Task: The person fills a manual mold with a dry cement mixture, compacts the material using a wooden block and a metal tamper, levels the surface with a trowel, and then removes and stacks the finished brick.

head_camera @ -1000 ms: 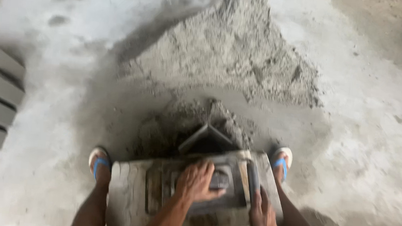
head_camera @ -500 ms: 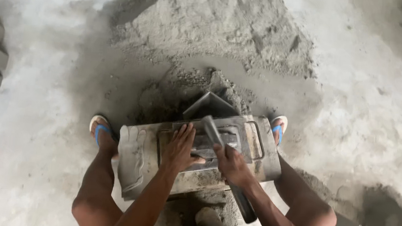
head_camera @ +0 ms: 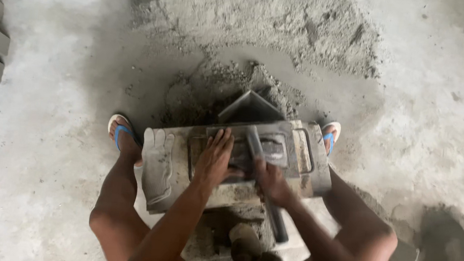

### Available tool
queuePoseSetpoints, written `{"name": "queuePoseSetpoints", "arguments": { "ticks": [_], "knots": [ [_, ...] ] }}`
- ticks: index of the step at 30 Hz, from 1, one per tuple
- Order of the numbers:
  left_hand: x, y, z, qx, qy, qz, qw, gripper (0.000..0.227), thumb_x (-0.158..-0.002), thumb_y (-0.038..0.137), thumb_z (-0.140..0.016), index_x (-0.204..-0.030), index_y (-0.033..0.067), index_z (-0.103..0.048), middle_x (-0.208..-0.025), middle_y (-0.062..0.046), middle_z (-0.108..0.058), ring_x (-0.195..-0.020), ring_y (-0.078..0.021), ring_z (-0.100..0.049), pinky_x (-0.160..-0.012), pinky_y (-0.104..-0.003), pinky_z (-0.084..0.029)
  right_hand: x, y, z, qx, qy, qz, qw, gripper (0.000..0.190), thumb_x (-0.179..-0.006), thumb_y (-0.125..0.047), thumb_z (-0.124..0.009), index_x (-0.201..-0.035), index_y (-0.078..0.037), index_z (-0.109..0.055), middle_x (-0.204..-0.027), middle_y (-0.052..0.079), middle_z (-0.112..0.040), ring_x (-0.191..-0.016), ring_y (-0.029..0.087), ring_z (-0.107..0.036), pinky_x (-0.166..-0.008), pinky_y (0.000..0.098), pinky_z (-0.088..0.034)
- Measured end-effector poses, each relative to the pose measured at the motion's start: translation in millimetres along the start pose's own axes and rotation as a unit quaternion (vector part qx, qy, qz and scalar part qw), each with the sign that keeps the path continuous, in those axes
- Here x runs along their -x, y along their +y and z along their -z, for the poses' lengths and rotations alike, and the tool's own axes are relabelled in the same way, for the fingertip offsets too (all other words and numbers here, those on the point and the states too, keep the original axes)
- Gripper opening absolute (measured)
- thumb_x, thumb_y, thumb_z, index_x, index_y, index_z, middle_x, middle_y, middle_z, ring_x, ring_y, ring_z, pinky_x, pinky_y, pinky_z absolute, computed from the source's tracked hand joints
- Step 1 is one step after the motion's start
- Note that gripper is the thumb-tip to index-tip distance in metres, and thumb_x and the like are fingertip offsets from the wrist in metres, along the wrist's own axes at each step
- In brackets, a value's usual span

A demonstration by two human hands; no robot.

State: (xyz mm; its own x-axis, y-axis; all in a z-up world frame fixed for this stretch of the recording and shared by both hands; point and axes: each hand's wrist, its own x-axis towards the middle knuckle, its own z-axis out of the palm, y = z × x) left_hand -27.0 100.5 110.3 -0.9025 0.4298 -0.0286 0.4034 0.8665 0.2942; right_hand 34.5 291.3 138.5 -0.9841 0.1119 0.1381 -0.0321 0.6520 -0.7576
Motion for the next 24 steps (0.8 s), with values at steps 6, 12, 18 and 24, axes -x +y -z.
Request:
{"name": "queuePoseSetpoints", "arguments": {
  "ticks": [6,12,18,24],
  "knots": [
    [-8.0,-4.6,3.1,0.006,-0.003,-0.010,1.000,0.116,-0.077,0.068,-0.082,-0.158,0.0004,-0.036,-0.171,-0.018,-0.023,-0.157,-0.0371,-0.027,-0.127,-0.055,-0.036,-38.9,-41.1,36.6,-0.128,-0.216,-0.216,0.944,0.071,-0.107,-0.068,-0.044,-0.069,-0.011,-0.061,-0.050,0.006,-0.056,-0.038,0.021,-0.055,-0.038,0.0415,-0.047],
    [-9.1,-4.3,-1.7,0.010,0.012,-0.008,1.000,0.116,-0.073,0.073,-0.082,-0.154,0.0007,-0.042,-0.169,-0.018,-0.031,-0.154,-0.0378,-0.033,-0.124,-0.056,-0.040,8.4,11.5,0.8,0.146,-0.010,-0.105,0.984,0.064,-0.110,-0.057,-0.044,-0.114,0.001,-0.072,-0.080,0.029,-0.072,-0.067,0.045,-0.075,-0.058,0.0635,-0.056],
    [-8.7,-2.4,2.1,0.045,-0.003,0.008,0.999,0.112,-0.077,0.065,-0.084,-0.157,0.0006,-0.040,-0.171,-0.017,-0.028,-0.156,-0.0380,-0.029,-0.127,-0.058,-0.035,-12.5,-38.5,35.6,-0.061,-0.163,-0.220,0.960,0.070,-0.105,-0.066,-0.045,-0.071,-0.008,-0.064,-0.044,0.012,-0.061,-0.039,0.027,-0.068,-0.041,0.0432,-0.056],
    [-6.3,-4.9,2.3,0.029,0.003,0.007,1.000,0.117,-0.073,0.074,-0.079,-0.157,0.0013,-0.040,-0.171,-0.017,-0.028,-0.156,-0.0366,-0.031,-0.127,-0.056,-0.036,3.7,-24.8,50.2,-0.115,-0.152,-0.212,0.958,0.068,-0.108,-0.062,-0.038,-0.108,0.000,-0.065,-0.059,0.019,-0.063,-0.044,0.031,-0.063,-0.043,0.0449,-0.053]
  ]
}}
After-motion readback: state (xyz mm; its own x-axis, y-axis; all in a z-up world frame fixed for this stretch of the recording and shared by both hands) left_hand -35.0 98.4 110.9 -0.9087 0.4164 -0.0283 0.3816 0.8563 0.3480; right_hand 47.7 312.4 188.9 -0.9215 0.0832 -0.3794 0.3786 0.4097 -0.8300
